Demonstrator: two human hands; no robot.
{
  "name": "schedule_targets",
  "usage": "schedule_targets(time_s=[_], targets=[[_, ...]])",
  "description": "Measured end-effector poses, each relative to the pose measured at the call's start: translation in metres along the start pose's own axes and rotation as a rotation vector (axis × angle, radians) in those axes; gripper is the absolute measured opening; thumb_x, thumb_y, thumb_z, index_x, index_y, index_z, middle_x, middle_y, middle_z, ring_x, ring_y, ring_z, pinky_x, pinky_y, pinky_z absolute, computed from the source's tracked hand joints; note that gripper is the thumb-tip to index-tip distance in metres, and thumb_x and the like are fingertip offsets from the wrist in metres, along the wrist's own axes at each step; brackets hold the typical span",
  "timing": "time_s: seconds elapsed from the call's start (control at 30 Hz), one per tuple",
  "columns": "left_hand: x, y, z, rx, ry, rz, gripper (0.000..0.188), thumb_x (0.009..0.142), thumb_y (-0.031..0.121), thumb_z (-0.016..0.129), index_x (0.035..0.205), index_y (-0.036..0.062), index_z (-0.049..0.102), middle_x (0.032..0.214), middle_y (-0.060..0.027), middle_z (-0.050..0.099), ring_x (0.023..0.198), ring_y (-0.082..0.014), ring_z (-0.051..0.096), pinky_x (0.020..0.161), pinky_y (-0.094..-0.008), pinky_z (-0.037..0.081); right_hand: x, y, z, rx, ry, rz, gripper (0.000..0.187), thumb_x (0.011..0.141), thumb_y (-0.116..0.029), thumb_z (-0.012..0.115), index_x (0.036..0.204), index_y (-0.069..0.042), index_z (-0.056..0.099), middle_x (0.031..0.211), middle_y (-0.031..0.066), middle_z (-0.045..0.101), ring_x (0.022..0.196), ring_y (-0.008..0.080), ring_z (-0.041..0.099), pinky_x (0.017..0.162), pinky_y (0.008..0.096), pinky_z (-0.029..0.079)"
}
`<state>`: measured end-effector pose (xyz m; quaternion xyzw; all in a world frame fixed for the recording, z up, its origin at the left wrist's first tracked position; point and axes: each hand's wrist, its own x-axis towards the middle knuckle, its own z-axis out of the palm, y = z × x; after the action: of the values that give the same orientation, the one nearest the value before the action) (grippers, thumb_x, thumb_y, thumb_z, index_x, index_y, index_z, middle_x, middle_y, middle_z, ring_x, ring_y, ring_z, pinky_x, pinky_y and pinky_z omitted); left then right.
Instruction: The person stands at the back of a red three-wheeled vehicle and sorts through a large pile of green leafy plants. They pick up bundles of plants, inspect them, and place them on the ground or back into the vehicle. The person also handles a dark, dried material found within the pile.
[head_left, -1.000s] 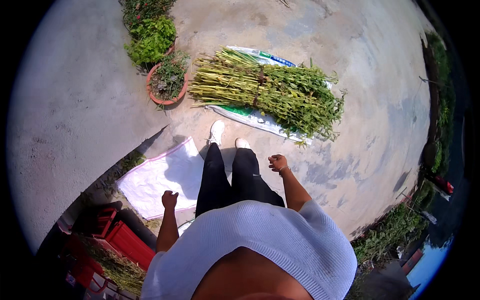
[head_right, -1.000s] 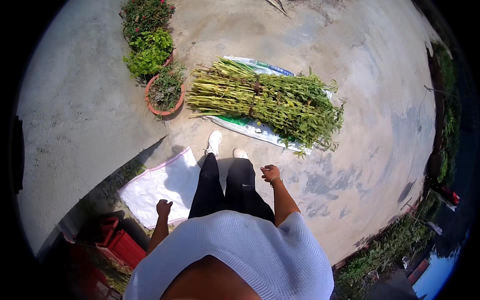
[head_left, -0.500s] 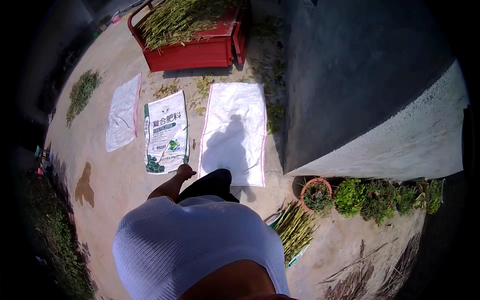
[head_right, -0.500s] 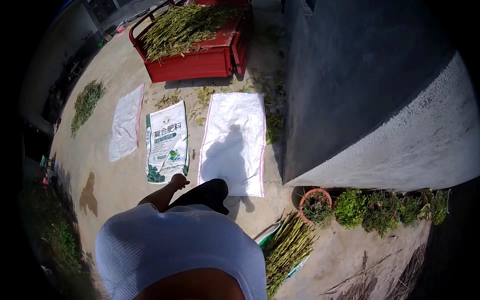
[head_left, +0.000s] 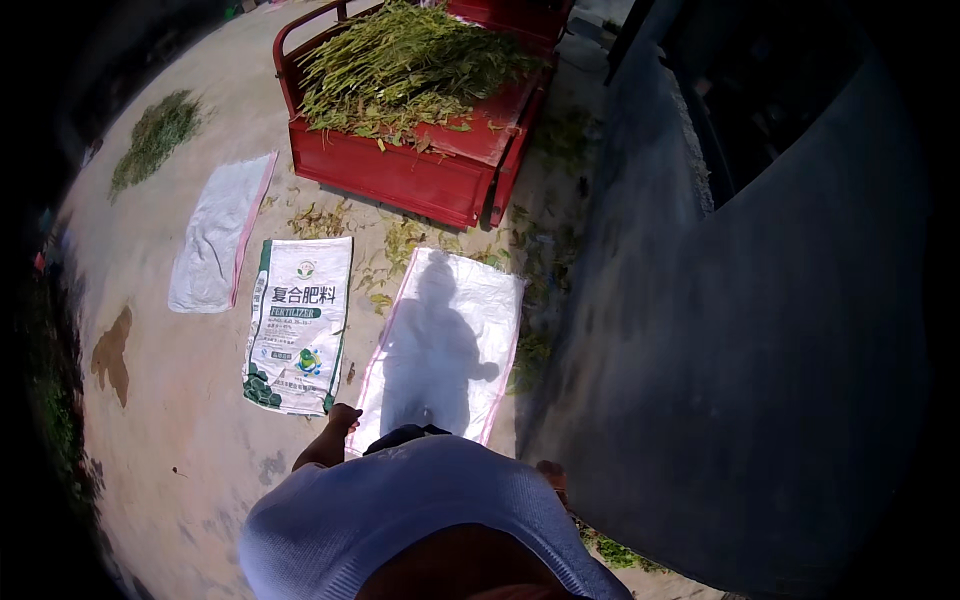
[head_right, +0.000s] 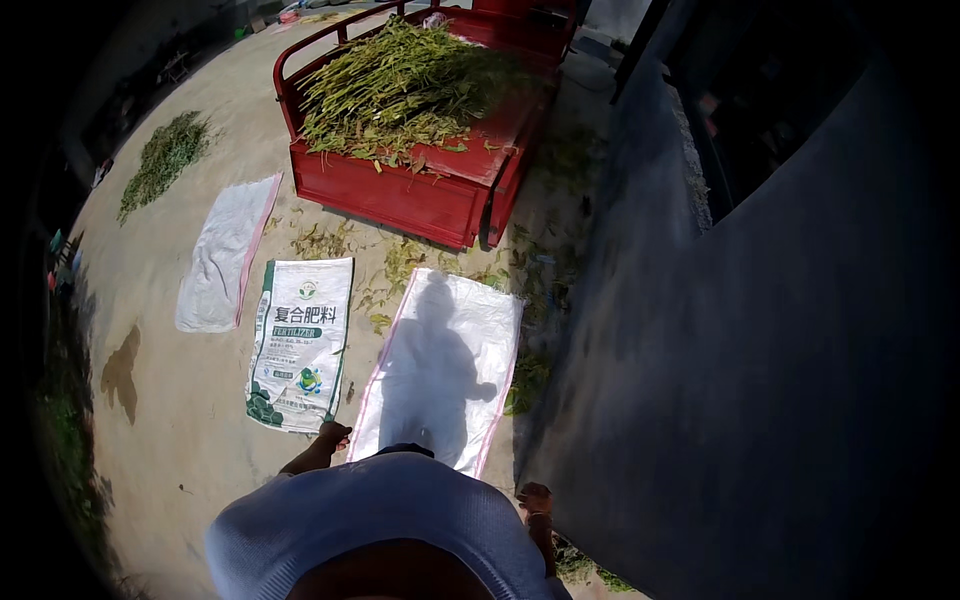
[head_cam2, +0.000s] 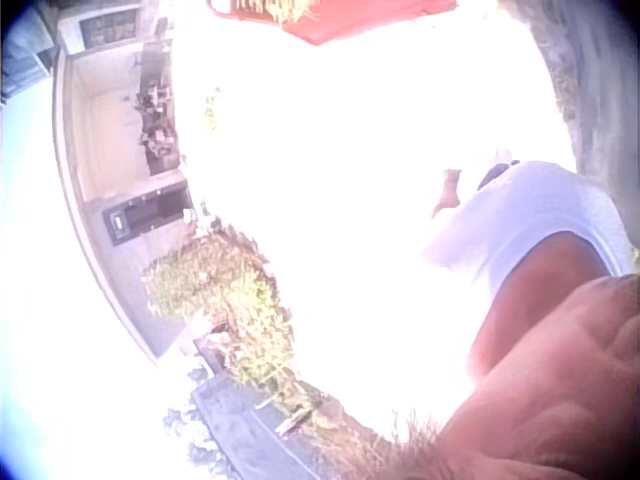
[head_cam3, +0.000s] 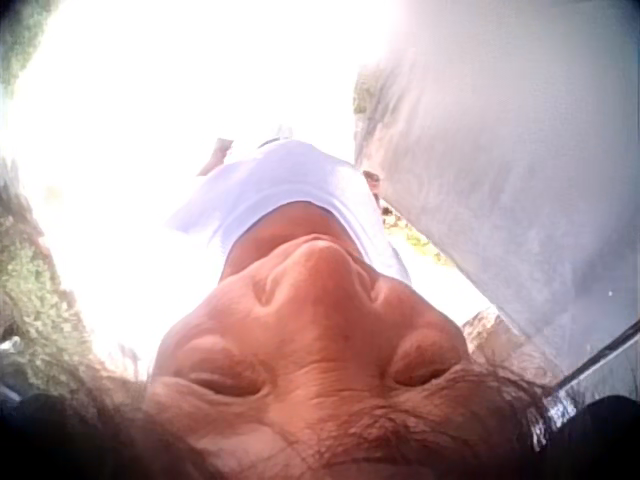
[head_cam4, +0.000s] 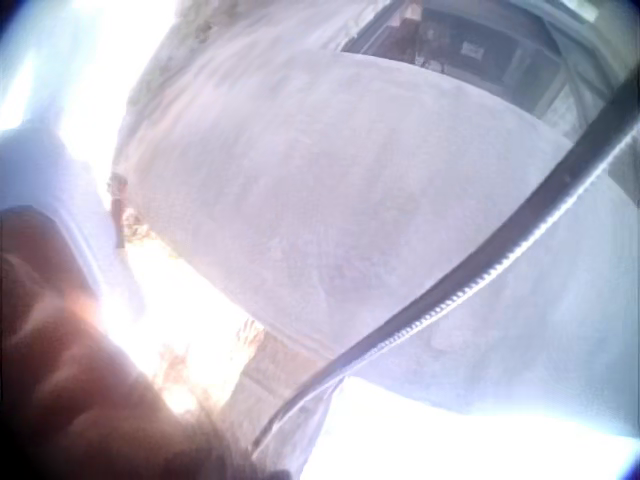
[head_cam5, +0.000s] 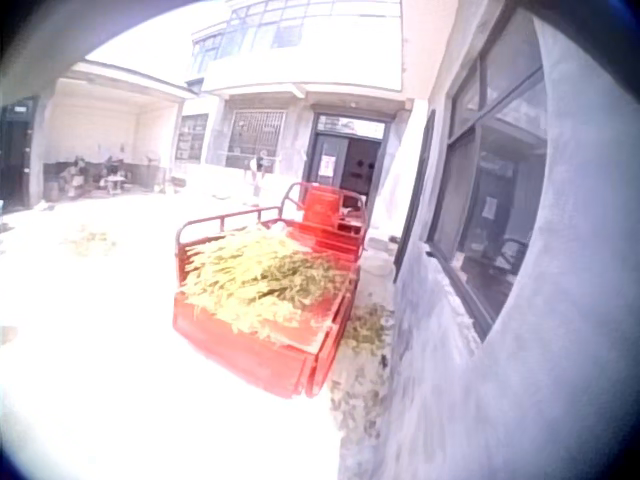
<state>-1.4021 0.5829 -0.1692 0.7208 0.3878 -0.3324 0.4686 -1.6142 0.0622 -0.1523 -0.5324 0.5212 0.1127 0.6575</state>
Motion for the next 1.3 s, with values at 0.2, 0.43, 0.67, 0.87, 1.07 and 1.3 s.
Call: schedule_targets(time_s=[0.2,0.43,0.67,0.87,1.07,1.3], targets=[[0.052,0.152,0.064,0.197,-0.201,0.126,0.026,0.081,0.024,0.063,0.066,0.0027,0.059,0.056,-0.0072,0.059,0.043,-0.0128,0.055,0.036,-0.0274,0.044,0.094,-0.191,0.033,-0.069,-0.364,-0.067,0.019,0.084,-0.030,0.052,0.080,-0.013,0.060,0.085,0.0050,0.054,0.078,0.0223,0.049,0.064,0.0362,0.041],[0.051,0.324,0.172,0.162,-0.063,0.132,0.019,0.082,0.018,0.062,0.073,0.0032,0.055,0.057,-0.0065,0.054,0.046,-0.0150,0.055,0.036,-0.0263,0.043,0.268,-0.315,0.043,-0.694,-0.272,-0.264,0.025,0.086,-0.031,0.051,0.080,-0.008,0.060,0.076,0.0061,0.056,0.064,0.0221,0.051,0.058,0.0377,0.044],[0.061,0.476,0.219,0.283,-0.001,0.064,0.024,0.080,0.018,0.065,0.096,0.0008,0.061,0.069,-0.0078,0.060,0.057,-0.0147,0.061,0.041,-0.0277,0.046,0.418,-0.573,0.123,-0.940,-0.329,-0.620,0.025,0.086,-0.028,0.052,0.074,-0.007,0.059,0.064,0.0061,0.055,0.051,0.0207,0.051,0.050,0.0361,0.045],[0.118,0.604,0.278,-0.325,0.127,-0.010,0.012,0.079,0.016,0.063,0.076,0.0050,0.059,0.066,-0.0060,0.061,0.054,-0.0147,0.061,0.040,-0.0266,0.046,0.499,-0.745,0.197,-0.511,-0.389,-0.376,0.025,0.084,-0.024,0.055,0.063,-0.010,0.058,0.050,0.0029,0.049,0.039,0.0159,0.045,0.039,0.0286,0.038],[0.237,0.745,0.326,-0.163,0.297,-0.096,0.021,0.081,0.020,0.058,0.063,0.0070,0.056,0.060,-0.0075,0.060,0.044,-0.0142,0.055,0.034,-0.0279,0.040,0.656,-0.834,0.213,-1.035,-0.250,-0.628,0.019,0.078,-0.027,0.060,0.071,-0.010,0.063,0.063,0.0096,0.059,0.062,0.0258,0.060,0.057,0.0408,0.048],[0.344,1.013,0.389,-0.452,0.038,0.268,0.016,0.072,0.021,0.066,0.069,0.0058,0.060,0.056,-0.0047,0.056,0.043,-0.0156,0.052,0.039,-0.0286,0.041,0.806,-0.918,0.063,-1.540,-0.157,-1.372,0.019,0.074,-0.029,0.063,0.072,-0.010,0.064,0.067,0.0087,0.062,0.067,0.0265,0.062,0.058,0.0407,0.049]])
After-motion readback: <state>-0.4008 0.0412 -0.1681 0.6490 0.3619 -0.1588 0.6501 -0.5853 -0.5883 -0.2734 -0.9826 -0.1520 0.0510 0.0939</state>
